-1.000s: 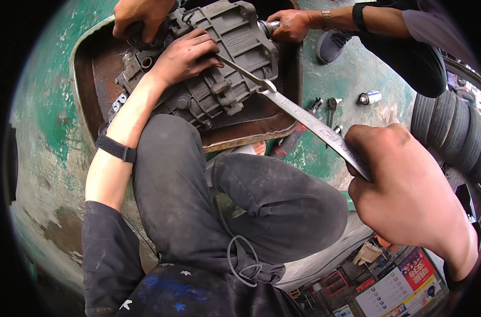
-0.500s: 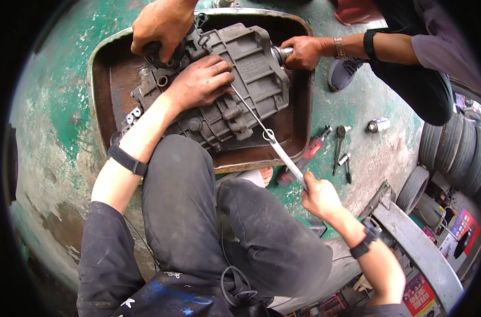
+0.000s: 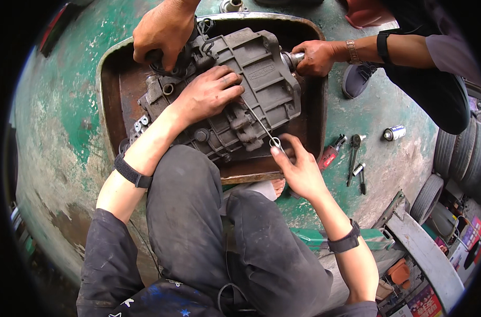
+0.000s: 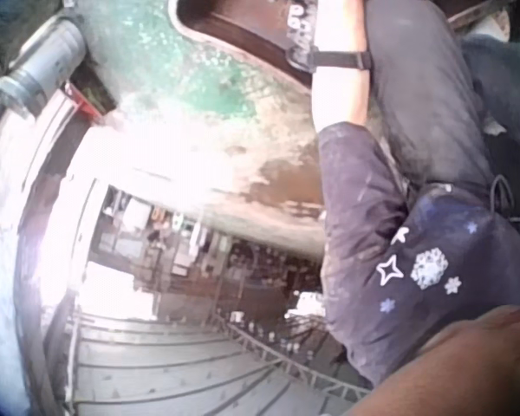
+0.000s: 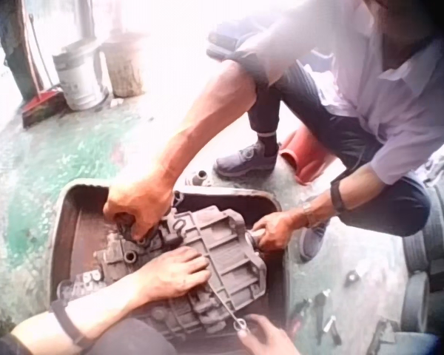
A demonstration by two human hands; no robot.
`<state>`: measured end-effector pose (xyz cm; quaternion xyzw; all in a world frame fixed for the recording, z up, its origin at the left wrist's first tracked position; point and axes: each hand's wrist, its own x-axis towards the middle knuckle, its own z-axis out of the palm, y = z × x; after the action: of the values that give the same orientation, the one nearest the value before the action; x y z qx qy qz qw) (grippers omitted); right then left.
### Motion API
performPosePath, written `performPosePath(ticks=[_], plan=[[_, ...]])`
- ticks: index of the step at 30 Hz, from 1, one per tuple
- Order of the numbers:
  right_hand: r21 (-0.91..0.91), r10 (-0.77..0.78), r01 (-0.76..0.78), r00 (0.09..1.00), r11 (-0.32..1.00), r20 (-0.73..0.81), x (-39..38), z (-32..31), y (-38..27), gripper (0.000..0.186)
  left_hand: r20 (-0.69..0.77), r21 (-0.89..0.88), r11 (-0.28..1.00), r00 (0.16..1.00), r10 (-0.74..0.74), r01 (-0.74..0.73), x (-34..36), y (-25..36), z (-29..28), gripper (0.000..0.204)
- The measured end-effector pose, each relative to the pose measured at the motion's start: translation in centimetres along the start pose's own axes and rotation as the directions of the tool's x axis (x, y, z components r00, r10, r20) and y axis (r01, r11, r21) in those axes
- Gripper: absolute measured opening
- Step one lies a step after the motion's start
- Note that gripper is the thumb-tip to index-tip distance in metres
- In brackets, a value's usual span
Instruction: The person uses a wrench and a long metal rod to loosen or tighten bolts on a transmission casing placed in a metal tray, while another person assists by holding parts of the assembly.
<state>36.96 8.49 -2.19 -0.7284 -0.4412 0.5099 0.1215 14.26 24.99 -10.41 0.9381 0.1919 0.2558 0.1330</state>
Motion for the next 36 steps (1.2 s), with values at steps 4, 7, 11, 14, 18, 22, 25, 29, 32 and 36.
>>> performPosePath(ticks=[4, 7, 11, 14, 18, 22, 25, 29, 32, 36], plan=[[0.013, 0.199, -0.202, 0.974, 0.979, 0.110, 2.2, 0.4, -2.1, 0.048, -0.035, -0.049, 0.999, 0.999, 0.023, -0.025, -0.2, -0.2, 0.3, 0.028], [-0.170, -0.110, 0.121, 0.991, 0.978, 0.072, 2.9, 0.0, -2.9, 0.044, -0.042, -0.068, 0.998, 0.999, 0.007, -0.010, -0.3, -0.3, 0.5, 0.029], [-0.235, -0.030, 0.040, 0.998, 0.971, 0.049, 3.6, -0.3, -3.0, 0.040, -0.080, -0.073, 0.997, 0.997, -0.002, -0.003, -0.1, -0.4, 0.7, 0.026], [-0.278, -0.177, 0.169, 0.984, 0.946, -0.007, 3.6, 0.3, -2.2, 0.031, -0.103, -0.125, 0.992, 0.995, -0.019, 0.006, 0.1, -0.3, 0.5, 0.028], [-0.315, -0.456, 0.408, 0.885, 0.857, -0.094, 3.4, 1.7, -0.7, 0.018, -0.226, -0.264, 0.964, 0.968, -0.106, 0.044, -0.2, 0.2, 0.0, 0.035], [-0.507, -0.618, 0.468, 0.767, 0.724, -0.175, 3.7, 2.0, 0.2, 0.010, -0.336, -0.217, 0.971, 0.926, -0.173, 0.102, -1.0, 0.8, -0.5, 0.037], [-0.452, -0.455, 0.249, 0.777, 0.857, -0.435, 3.8, 1.4, -0.3, 0.020, -0.372, -0.181, 0.969, 0.901, -0.223, 0.165, -1.5, 0.9, -0.5, 0.031], [-0.298, -0.289, 0.207, 0.919, 0.932, -0.267, 3.9, -0.1, -3.5, 0.029, -0.387, -0.136, 0.968, 0.888, -0.246, 0.209, -1.7, 0.9, 0.0, 0.023], [-0.474, -0.227, 0.188, 0.974, 0.860, -0.024, 5.2, -2.0, -7.3, 0.030, -0.404, -0.133, 0.967, 0.879, -0.254, 0.218, -1.8, 0.8, 0.1, 0.022], [-0.637, -0.268, 0.275, 0.957, 0.720, 0.110, 7.8, -4.0, -11.2, 0.030, -0.409, -0.154, 0.963, 0.873, -0.266, 0.221, -1.8, 0.6, -0.1, 0.021]])
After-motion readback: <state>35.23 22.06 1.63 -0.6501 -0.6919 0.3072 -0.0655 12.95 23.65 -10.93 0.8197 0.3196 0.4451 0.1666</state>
